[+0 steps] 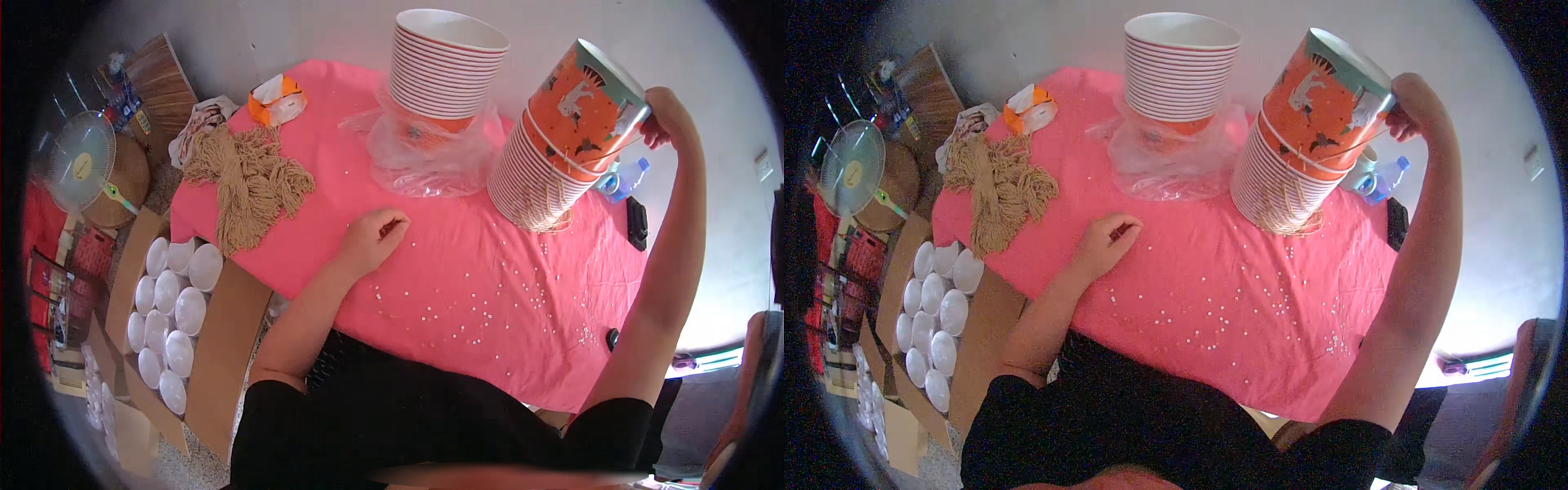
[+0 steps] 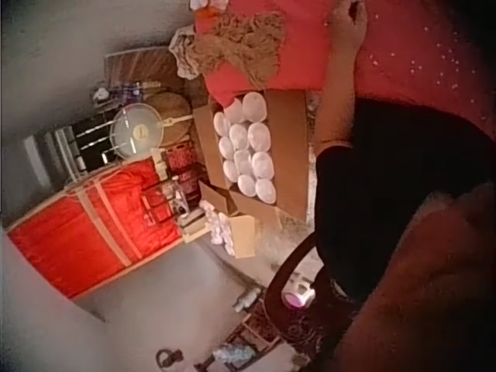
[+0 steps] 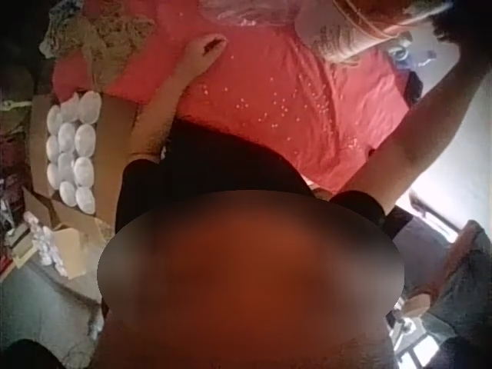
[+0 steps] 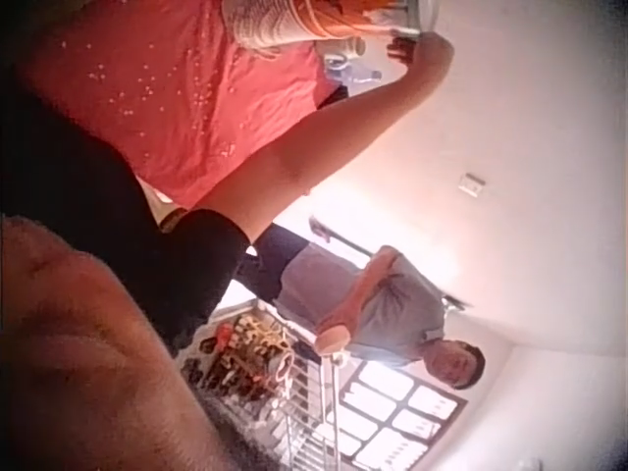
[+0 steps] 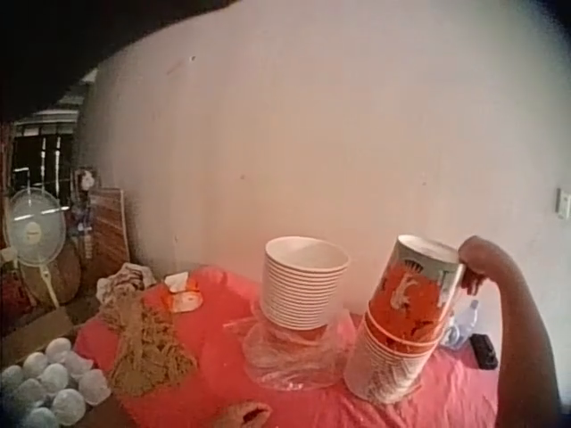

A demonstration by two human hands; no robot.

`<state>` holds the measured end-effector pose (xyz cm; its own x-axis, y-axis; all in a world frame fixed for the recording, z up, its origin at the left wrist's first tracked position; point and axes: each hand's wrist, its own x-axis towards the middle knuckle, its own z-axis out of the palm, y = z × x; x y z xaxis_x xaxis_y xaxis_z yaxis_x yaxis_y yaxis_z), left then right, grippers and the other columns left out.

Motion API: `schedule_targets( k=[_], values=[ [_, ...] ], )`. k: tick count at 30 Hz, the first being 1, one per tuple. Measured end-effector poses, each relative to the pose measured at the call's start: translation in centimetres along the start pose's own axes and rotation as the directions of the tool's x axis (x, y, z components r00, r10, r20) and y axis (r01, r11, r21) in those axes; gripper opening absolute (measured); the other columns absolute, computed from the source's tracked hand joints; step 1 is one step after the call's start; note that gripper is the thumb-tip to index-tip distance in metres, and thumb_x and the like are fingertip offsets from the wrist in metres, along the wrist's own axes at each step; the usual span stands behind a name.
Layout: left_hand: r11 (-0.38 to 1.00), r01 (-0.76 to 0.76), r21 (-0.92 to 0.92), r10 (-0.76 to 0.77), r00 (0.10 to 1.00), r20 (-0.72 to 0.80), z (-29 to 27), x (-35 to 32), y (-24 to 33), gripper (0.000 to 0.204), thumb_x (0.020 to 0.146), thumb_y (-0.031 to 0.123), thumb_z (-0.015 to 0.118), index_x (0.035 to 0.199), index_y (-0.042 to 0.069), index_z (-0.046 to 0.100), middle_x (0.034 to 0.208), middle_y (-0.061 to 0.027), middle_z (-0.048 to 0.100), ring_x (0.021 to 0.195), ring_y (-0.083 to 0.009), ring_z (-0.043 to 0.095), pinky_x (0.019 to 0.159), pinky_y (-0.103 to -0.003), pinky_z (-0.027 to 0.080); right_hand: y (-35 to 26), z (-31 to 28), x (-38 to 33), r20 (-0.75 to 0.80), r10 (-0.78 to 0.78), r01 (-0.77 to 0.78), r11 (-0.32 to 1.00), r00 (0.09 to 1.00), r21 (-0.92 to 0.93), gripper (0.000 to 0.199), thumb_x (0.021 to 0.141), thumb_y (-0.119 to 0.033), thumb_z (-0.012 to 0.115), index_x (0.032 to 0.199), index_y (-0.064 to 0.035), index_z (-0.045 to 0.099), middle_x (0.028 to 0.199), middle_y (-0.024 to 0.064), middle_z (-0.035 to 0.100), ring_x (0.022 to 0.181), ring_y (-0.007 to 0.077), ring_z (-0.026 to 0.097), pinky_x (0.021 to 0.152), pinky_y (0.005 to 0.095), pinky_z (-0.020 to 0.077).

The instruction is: Threading thin string handles through pre-punched holes in decorative paper buckets for assembly.

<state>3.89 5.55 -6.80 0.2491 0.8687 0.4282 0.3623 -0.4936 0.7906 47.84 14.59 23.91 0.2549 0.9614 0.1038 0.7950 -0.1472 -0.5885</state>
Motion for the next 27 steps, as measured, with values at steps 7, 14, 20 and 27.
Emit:
schedule_targets(
  k=[7, 14, 20, 27],
  values=[
    [0.999, -0.035, 0.028, 0.032, 0.997, 0.075, 0.0, 0.1, 1.1, 0.013, 0.089, 0.013, 0.062, 0.096, 0.003, 0.065, 0.088, -0.0119, 0.065, 0.077, -0.0251, 0.064, 0.069, -0.034, 0.051, 0.8, 1.5, -2.1, -0.002, -0.012, 0.012, 1.000, 1.000, 0.020, 0.043, 0.094, -0.035, 0.038, 0.074, -0.0021, 0.057, 0.055, 0.0117, 0.058, 0.039, 0.0206, 0.057, 0.034, 0.0328, 0.0474],
    [0.999, -0.013, 0.032, 0.012, 0.999, 0.048, -0.5, -0.2, 1.1, 0.012, 0.089, 0.013, 0.062, 0.095, 0.003, 0.065, 0.087, -0.0118, 0.065, 0.075, -0.0252, 0.064, 0.068, -0.034, 0.051, 0.2, 3.2, -5.8, -0.097, 0.107, -0.095, 0.988, 0.989, 0.125, 0.087, 0.083, -0.079, 0.037, 0.099, 0.0028, 0.062, 0.069, 0.0142, 0.064, 0.043, 0.0206, 0.060, 0.040, 0.0316, 0.0493],
    [0.998, -0.052, 0.041, 0.048, 0.995, 0.089, -0.5, 0.0, 1.2, 0.012, 0.089, 0.013, 0.062, 0.095, 0.004, 0.065, 0.086, -0.0118, 0.065, 0.074, -0.0254, 0.064, 0.066, -0.034, 0.051, 0.9, 1.9, -5.2, -0.314, -0.120, 0.064, 0.981, 0.942, -0.184, 0.072, 0.089, -0.066, 0.047, 0.107, 0.0016, 0.065, 0.092, 0.0155, 0.067, 0.051, 0.0230, 0.062, 0.048, 0.0316, 0.0498],
    [0.996, -0.067, 0.058, 0.062, 0.994, 0.086, -0.2, -0.6, 0.7, 0.010, 0.087, 0.013, 0.063, 0.094, 0.005, 0.064, 0.085, -0.0116, 0.065, 0.073, -0.0263, 0.064, 0.064, -0.036, 0.051, -6.0, 8.2, -8.8, -0.484, -0.706, 0.563, 0.706, 0.517, -0.429, 0.026, 0.090, -0.029, 0.064, 0.102, -0.0060, 0.067, 0.096, 0.0116, 0.068, 0.087, 0.0248, 0.067, 0.078, 0.0360, 0.0515]
  ],
)
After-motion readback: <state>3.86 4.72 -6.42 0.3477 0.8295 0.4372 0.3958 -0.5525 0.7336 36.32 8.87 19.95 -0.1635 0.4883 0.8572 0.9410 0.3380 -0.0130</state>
